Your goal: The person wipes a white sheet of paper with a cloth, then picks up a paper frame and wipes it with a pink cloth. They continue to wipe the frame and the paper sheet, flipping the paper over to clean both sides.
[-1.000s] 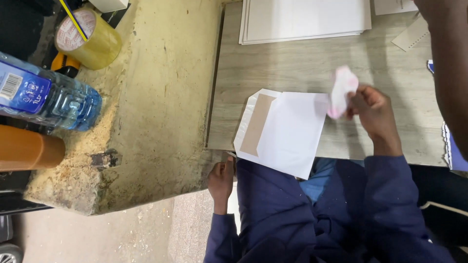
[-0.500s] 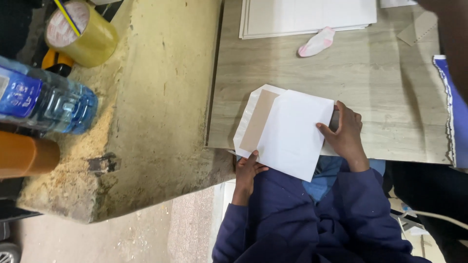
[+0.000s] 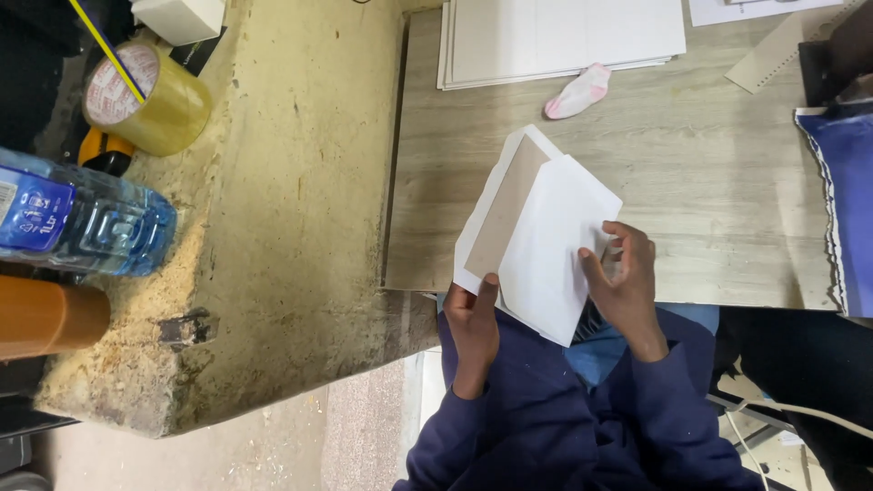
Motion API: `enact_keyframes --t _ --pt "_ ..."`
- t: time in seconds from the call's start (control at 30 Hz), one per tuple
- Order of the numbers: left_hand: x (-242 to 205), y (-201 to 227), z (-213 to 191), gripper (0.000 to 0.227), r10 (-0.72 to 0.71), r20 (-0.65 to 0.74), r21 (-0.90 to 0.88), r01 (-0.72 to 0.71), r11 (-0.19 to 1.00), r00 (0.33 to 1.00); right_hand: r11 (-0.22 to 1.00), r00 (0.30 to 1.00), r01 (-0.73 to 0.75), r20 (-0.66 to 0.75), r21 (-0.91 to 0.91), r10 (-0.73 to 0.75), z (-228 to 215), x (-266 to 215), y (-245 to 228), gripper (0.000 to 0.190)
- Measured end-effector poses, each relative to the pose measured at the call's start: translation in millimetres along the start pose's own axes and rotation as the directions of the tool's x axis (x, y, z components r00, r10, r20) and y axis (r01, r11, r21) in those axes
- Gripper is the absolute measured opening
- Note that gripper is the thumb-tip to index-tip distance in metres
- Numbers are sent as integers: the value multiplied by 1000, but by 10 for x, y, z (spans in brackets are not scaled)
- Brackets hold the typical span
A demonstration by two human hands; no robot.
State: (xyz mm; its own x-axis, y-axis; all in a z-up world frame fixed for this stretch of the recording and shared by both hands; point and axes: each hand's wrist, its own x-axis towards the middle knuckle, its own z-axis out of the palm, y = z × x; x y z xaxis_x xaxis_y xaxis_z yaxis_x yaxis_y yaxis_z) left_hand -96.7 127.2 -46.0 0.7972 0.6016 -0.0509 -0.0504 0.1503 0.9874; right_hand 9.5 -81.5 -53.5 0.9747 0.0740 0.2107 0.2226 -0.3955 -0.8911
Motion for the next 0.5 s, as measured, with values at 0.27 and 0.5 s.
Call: enact_keyframes --t 0.27,0.5 --pt "-132 314 452 27 68 2 -147 -67 987 998 933 925 333 144 134 -351 -83 -277 -945 51" --pt "-226 172 390 19 96 -38 -123 -100 987 995 895 897 438 28 77 -441 23 -344 -975 6"
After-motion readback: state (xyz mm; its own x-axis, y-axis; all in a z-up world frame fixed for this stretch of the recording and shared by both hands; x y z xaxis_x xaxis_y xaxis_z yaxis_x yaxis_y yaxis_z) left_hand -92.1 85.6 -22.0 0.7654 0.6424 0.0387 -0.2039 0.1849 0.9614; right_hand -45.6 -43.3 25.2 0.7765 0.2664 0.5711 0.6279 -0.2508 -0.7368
